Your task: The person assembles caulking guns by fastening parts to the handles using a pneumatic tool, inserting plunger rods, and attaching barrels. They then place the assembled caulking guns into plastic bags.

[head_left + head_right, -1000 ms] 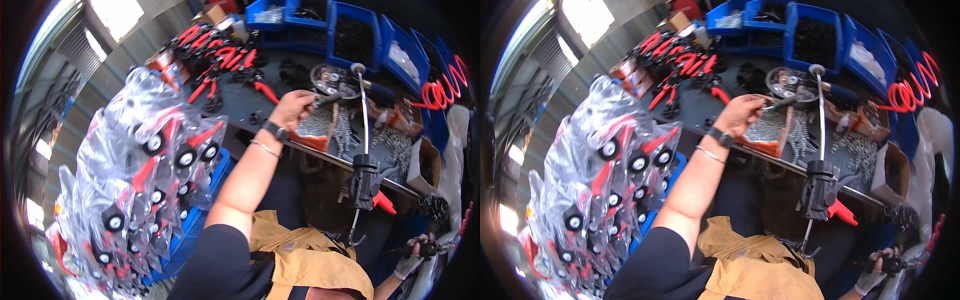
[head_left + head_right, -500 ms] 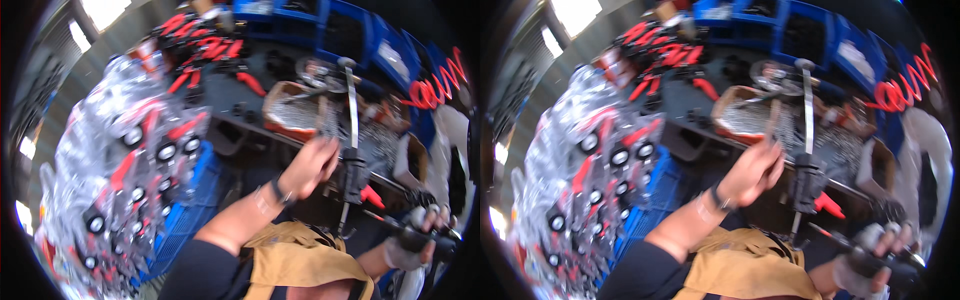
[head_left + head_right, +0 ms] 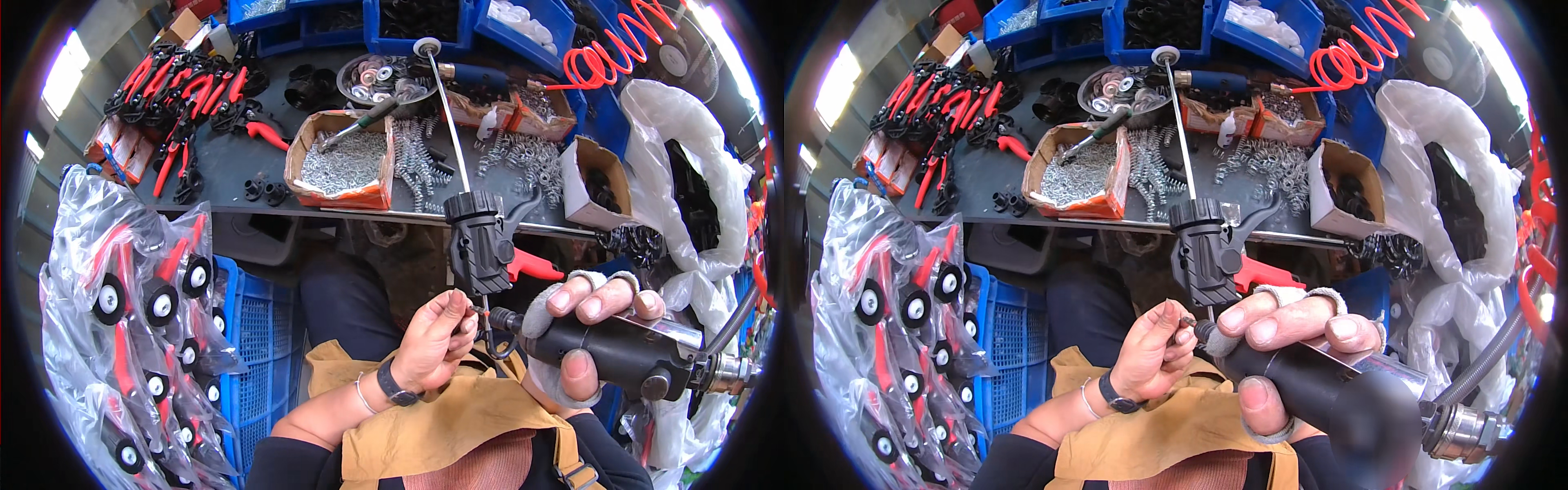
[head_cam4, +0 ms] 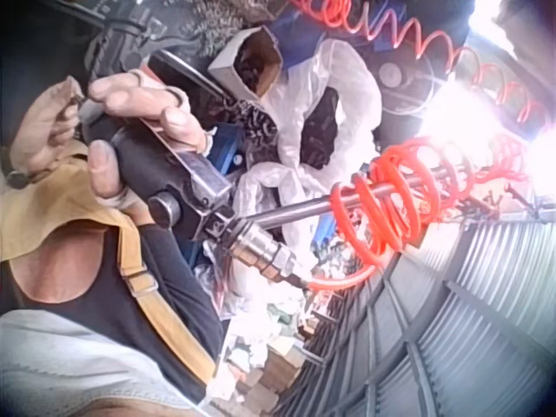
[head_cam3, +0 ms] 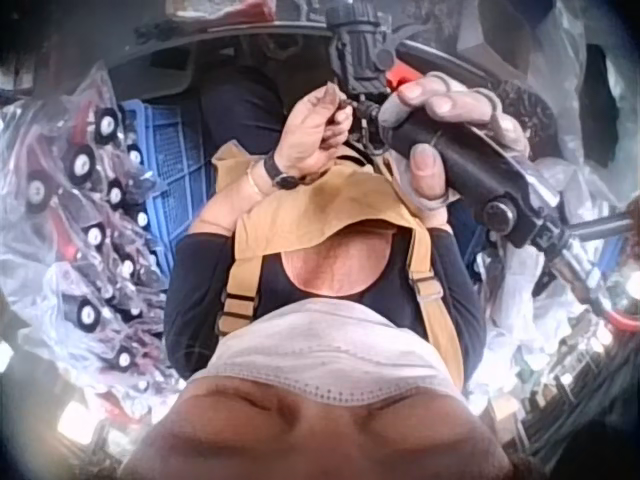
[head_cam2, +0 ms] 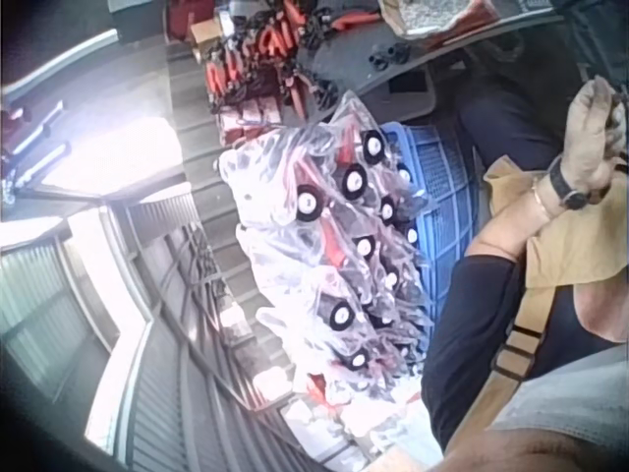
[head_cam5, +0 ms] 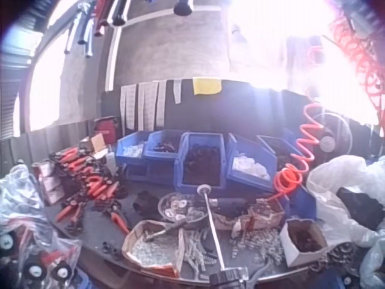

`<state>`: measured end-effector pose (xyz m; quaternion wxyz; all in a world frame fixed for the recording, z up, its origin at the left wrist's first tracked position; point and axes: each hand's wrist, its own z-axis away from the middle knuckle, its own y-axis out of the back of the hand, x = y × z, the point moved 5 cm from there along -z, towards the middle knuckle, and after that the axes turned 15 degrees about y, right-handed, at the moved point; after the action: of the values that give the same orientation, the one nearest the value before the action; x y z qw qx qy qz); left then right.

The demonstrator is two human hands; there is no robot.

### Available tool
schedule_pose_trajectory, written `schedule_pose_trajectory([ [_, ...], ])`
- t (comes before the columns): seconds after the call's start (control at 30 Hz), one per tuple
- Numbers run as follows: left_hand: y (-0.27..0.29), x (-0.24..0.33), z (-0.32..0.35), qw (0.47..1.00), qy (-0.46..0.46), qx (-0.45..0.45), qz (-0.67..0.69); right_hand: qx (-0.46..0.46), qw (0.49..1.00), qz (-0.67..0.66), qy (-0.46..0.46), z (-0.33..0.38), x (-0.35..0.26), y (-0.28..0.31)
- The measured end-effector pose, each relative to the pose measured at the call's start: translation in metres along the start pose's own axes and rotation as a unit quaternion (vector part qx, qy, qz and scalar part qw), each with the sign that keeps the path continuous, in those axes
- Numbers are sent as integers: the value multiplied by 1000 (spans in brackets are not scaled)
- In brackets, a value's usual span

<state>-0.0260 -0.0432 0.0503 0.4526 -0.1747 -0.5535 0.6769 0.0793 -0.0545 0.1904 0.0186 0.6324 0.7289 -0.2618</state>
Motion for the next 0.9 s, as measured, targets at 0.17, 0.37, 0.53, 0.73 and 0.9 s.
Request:
schedule_pose_trajectory([
  [0.17, -6, -3, -1, 999, -18, 12, -36, 3, 1000, -6, 3, 1, -5, 6],
  [0.37, -8, -5, -9, 990, -89, -1, -105, 20, 999, 16, -43, -3, -14, 12],
  [0.53, -5, 7, -2, 993, -71, 4, -89, 36, 998, -50, -11, -6, 0, 11],
  [0.73, 89, 45, -10, 955, -114, 203, 184, 21, 1000, 2, 2, -37, 37, 8],
  [0.9, 26, 60, -25, 785, -156, 251, -544, -48, 998, 25, -9, -35, 68, 3],
])
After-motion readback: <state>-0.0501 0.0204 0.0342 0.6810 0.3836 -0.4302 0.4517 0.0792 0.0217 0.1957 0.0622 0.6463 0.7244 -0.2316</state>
